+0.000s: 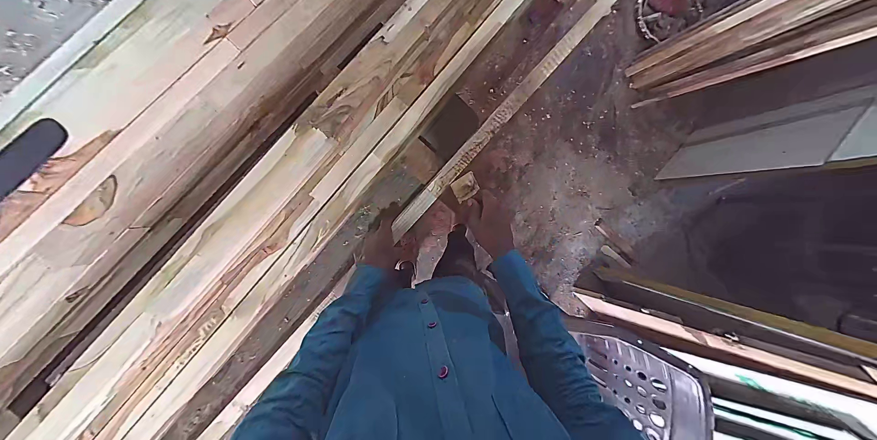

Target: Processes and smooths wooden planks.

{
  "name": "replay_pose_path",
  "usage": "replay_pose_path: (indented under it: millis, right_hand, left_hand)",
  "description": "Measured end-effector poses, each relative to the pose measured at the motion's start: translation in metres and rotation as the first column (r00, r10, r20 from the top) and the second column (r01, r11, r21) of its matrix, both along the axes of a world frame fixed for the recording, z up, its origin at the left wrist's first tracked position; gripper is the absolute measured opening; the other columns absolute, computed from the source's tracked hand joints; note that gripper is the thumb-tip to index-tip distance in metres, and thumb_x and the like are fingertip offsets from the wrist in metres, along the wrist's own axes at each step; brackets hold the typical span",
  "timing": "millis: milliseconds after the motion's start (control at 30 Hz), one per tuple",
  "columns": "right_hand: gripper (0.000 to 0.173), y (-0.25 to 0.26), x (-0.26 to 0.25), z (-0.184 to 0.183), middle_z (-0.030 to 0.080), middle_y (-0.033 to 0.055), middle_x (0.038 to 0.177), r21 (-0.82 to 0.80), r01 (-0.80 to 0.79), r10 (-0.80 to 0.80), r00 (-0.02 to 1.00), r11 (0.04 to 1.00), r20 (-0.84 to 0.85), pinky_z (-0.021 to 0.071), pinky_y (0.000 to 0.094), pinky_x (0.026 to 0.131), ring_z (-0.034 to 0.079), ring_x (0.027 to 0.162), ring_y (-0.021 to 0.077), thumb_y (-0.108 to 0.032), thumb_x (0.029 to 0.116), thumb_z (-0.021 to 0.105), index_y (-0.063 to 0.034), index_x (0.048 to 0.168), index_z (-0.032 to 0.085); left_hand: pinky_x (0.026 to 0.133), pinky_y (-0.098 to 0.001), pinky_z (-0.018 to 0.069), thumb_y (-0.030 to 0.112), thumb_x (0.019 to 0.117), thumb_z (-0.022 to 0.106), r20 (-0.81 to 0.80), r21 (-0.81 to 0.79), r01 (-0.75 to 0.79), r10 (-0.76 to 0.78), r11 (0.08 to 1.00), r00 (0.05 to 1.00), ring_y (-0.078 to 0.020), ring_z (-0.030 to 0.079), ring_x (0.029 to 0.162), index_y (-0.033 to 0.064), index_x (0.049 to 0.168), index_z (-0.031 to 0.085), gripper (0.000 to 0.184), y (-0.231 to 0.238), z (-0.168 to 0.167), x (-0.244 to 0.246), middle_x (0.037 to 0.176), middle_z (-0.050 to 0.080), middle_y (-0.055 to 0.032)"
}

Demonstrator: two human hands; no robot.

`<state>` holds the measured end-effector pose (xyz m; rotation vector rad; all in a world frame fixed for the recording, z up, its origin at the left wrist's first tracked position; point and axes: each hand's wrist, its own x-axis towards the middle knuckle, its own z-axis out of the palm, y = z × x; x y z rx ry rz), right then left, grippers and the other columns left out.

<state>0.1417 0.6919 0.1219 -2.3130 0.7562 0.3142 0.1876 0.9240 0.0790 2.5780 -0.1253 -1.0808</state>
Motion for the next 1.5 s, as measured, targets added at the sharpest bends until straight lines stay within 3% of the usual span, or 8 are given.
replay_pose_path:
  millis: [300, 467, 567, 767, 1100, 1267, 1367, 1500]
  right_hand:
    - [0.029, 0.01, -0.004, -0.008, 0.069, 0.0237, 0.093, -0.053, 0.026, -0.024, 0.999, 0.998, 0.043, 0.0563, 0.0589, 0.076, 0.071, 0.088, 0.0404, -0.022, 0.1062, 0.053, 0.0034, 0.116, 0.062]
    - [0.036, 0.036, 0.007, 0.077, 0.064, 0.0326, 0.119, 0.07, 0.072, -0.057, 0.978, 0.995, -0.199, 0.0524, 0.0575, 0.096, 0.064, 0.115, 0.0465, -0.017, 0.1111, 0.043, 0.0108, 0.132, 0.052]
    - [0.034, 0.014, 0.014, 0.023, 0.067, 0.0277, 0.116, -0.043, 0.018, -0.024, 0.989, 0.999, -0.146, 0.055, 0.0552, 0.092, 0.068, 0.108, 0.0412, -0.022, 0.1069, 0.051, 0.0058, 0.126, 0.059]
    - [0.038, 0.026, 0.026, 0.032, 0.066, 0.0258, 0.116, -0.023, 0.068, -0.072, 0.949, 0.997, -0.307, 0.0561, 0.0586, 0.088, 0.068, 0.108, 0.0402, -0.016, 0.0938, 0.065, 0.0035, 0.126, 0.058]
    - [0.027, 0.041, -0.015, 0.004, 0.069, 0.0207, 0.087, 0.064, 0.048, -0.059, 0.981, 0.997, 0.184, 0.0584, 0.0547, 0.075, 0.072, 0.081, 0.0361, -0.017, 0.1074, 0.049, 0.0039, 0.117, 0.063]
    - [0.052, 0.019, 0.002, -0.018, 0.057, 0.0285, 0.137, -0.011, -0.082, 0.082, 0.973, 0.997, 0.217, 0.0558, 0.0568, 0.092, 0.066, 0.11, 0.0428, -0.016, 0.107, 0.052, -0.0164, 0.158, 0.042]
    - [0.072, 0.044, -0.01, -0.047, 0.045, 0.0343, 0.144, -0.109, -0.085, 0.095, 0.991, 0.99, 0.092, 0.0589, 0.056, 0.085, 0.065, 0.111, 0.0465, -0.01, 0.1006, 0.06, -0.0297, 0.163, 0.031]
    - [0.062, 0.064, -0.029, -0.026, 0.047, 0.0375, 0.141, -0.168, -0.106, 0.111, 0.994, 0.98, 0.021, 0.057, 0.0521, 0.092, 0.063, 0.114, 0.047, -0.008, 0.0991, 0.058, -0.0182, 0.159, 0.042]
  left_hand:
    - [0.1, -0.0713, 0.0455, 0.024, 0.097, 0.063, 0.076, 0.079, -0.015, 0.009, 0.997, 0.997, -0.0423, 0.061, 0.127, 0.0337, 0.162, 0.032, 0.072, -0.007, 0.012, -0.01, 0.144, 0.06, -0.0169]
    - [0.1, -0.0715, 0.0438, 0.021, 0.0967, 0.064, 0.096, 0.085, -0.031, 0.023, 0.996, 0.995, -0.0436, 0.058, 0.13, 0.03, 0.162, 0.033, 0.073, -0.011, 0.018, -0.016, 0.15, 0.054, -0.0165]
    - [0.1, -0.0711, 0.0445, 0.022, 0.0971, 0.063, 0.091, 0.105, -0.03, 0.021, 0.994, 0.996, -0.0433, 0.059, 0.13, 0.0301, 0.162, 0.031, 0.073, -0.013, 0.018, -0.016, 0.152, 0.053, -0.0165]
    - [0.096, -0.0691, 0.0484, 0.023, 0.0958, 0.064, 0.086, 0.134, -0.016, 0.005, 0.991, 0.996, -0.0438, 0.063, 0.124, 0.0297, 0.161, 0.033, 0.072, -0.015, 0.017, -0.014, 0.146, 0.058, -0.0176]
    - [0.099, -0.07, 0.047, 0.031, 0.0956, 0.065, 0.027, 0.081, 0.005, -0.007, 0.997, 1.0, -0.0428, 0.061, 0.127, 0.0133, 0.153, 0.044, 0.063, 0.0, 0.001, 0.002, 0.14, 0.061, -0.0211]
    - [0.11, -0.0619, 0.0442, 0.028, 0.0871, 0.077, -0.045, -0.027, 0.092, -0.094, 0.995, 0.995, -0.0418, 0.058, 0.131, 0.0013, 0.152, 0.042, 0.078, 0.013, -0.001, 0.017, 0.14, 0.059, -0.0262]
    - [0.109, -0.0614, 0.0455, 0.028, 0.0828, 0.083, -0.156, -0.093, 0.109, -0.123, 0.99, 0.98, -0.0406, 0.059, 0.128, -0.0002, 0.145, 0.05, 0.076, 0.037, -0.015, 0.02, 0.137, 0.06, -0.0259]
    - [0.106, -0.0613, 0.048, 0.02, 0.0886, 0.072, -0.093, -0.106, 0.034, -0.044, 0.994, 0.995, -0.041, 0.062, 0.125, -0.0028, 0.143, 0.051, 0.063, 0.042, -0.023, 0.007, 0.134, 0.062, -0.0269]
